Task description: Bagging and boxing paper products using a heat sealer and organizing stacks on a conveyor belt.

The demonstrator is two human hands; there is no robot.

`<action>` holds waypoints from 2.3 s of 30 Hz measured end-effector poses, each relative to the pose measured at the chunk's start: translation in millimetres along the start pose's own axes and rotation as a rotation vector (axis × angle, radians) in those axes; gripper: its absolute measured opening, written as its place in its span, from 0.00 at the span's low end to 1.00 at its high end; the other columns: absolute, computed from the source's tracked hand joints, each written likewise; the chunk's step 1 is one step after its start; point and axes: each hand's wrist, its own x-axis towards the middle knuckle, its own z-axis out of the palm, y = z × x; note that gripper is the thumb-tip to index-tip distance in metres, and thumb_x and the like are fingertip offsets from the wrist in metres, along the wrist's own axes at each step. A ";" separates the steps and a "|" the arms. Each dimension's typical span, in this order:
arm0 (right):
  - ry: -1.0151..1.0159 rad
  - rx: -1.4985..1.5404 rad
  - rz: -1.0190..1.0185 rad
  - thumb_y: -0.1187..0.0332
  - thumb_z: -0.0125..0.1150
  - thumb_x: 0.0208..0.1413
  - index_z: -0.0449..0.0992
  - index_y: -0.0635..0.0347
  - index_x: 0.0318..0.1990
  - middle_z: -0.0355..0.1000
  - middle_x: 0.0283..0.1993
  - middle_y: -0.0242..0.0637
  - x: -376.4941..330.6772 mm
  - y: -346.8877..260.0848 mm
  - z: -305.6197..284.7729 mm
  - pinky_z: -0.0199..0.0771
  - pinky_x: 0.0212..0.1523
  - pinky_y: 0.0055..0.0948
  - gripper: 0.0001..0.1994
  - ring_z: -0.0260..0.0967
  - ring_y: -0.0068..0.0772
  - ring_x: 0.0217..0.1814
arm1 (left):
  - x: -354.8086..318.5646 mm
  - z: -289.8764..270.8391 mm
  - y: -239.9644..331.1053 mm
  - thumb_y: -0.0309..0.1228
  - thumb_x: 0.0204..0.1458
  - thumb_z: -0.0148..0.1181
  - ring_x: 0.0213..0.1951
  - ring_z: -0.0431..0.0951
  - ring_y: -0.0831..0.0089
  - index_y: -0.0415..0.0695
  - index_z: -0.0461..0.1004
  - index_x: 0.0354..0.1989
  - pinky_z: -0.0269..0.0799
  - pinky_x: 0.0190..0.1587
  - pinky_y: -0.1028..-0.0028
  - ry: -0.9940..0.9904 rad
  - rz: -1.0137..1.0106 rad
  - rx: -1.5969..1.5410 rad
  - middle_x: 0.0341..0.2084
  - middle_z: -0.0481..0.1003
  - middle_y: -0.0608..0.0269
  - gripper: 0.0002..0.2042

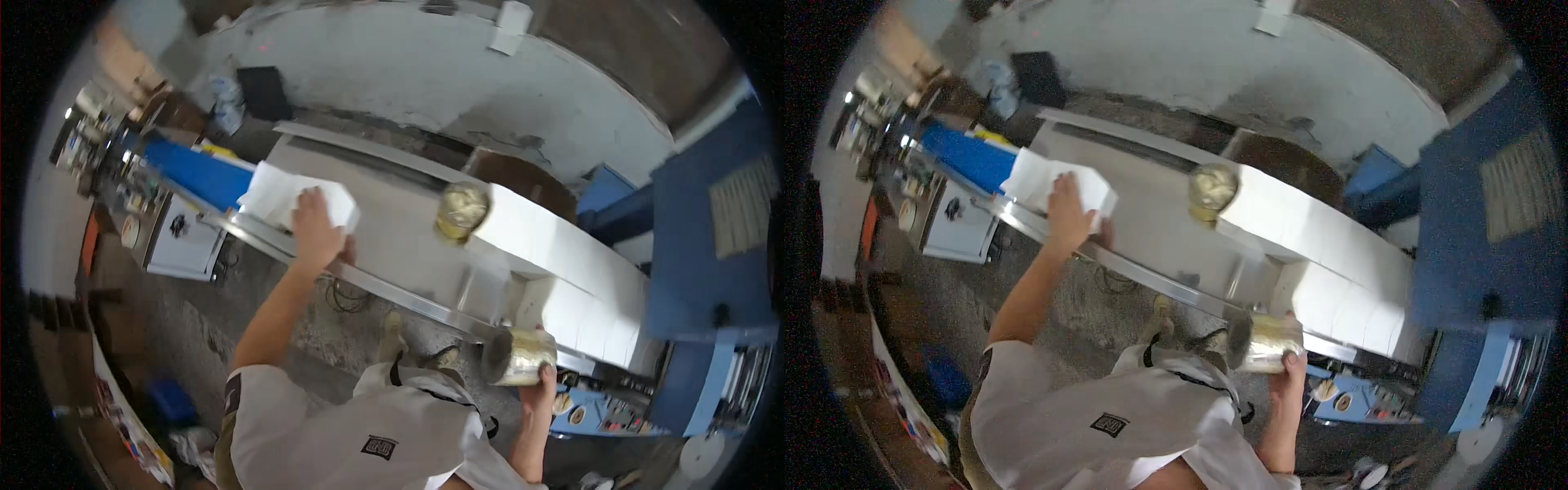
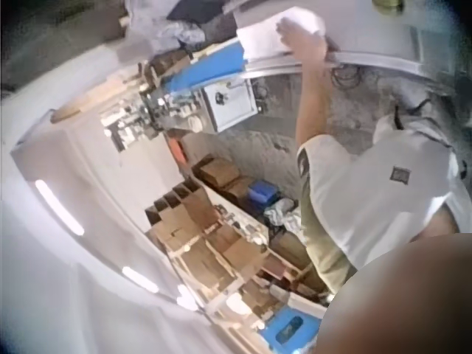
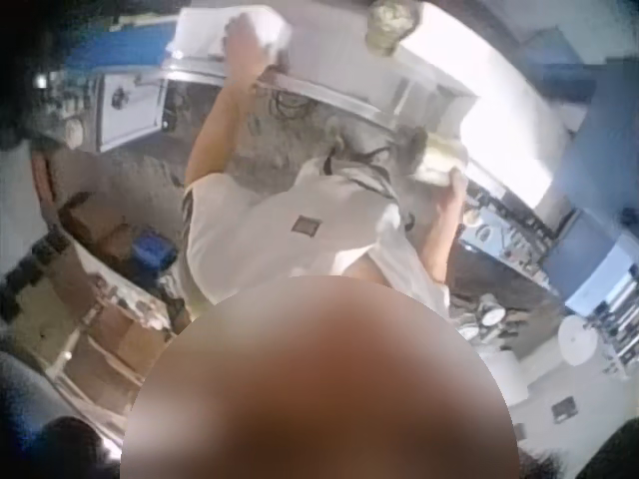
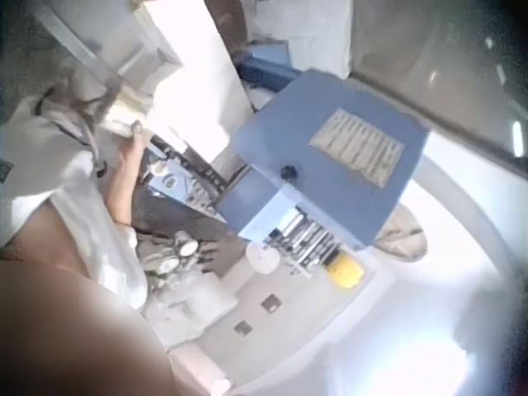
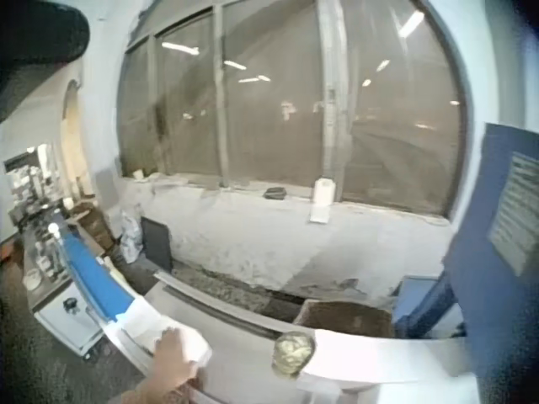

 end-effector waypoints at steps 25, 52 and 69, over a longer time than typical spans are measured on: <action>-0.119 0.235 0.017 0.58 0.68 0.46 0.53 0.69 0.69 0.65 0.62 0.46 -53.8 -59.6 -138.2 0.59 0.64 0.29 0.45 0.63 0.34 0.64 | -114.4 -89.8 447.6 0.37 0.45 0.61 0.52 0.70 0.34 0.19 0.39 0.63 0.68 0.56 0.56 -0.602 0.318 -0.721 0.51 0.64 0.20 0.46; 0.029 0.020 -0.031 0.50 0.73 0.40 0.54 0.66 0.68 0.54 0.71 0.46 -15.4 -34.5 -56.1 0.58 0.69 0.42 0.50 0.57 0.46 0.69 | -5.7 -66.5 107.4 0.35 0.41 0.68 0.53 0.70 0.48 0.37 0.67 0.58 0.63 0.58 0.55 0.102 0.161 -0.514 0.45 0.72 0.42 0.33; -0.080 0.166 0.030 0.55 0.69 0.45 0.56 0.70 0.68 0.66 0.61 0.46 -38.6 -55.1 -107.3 0.63 0.62 0.31 0.45 0.65 0.35 0.62 | -93.2 -48.9 286.4 0.42 0.58 0.58 0.40 0.79 0.57 0.32 0.69 0.53 0.72 0.45 0.65 -0.637 0.252 -1.029 0.37 0.77 0.48 0.24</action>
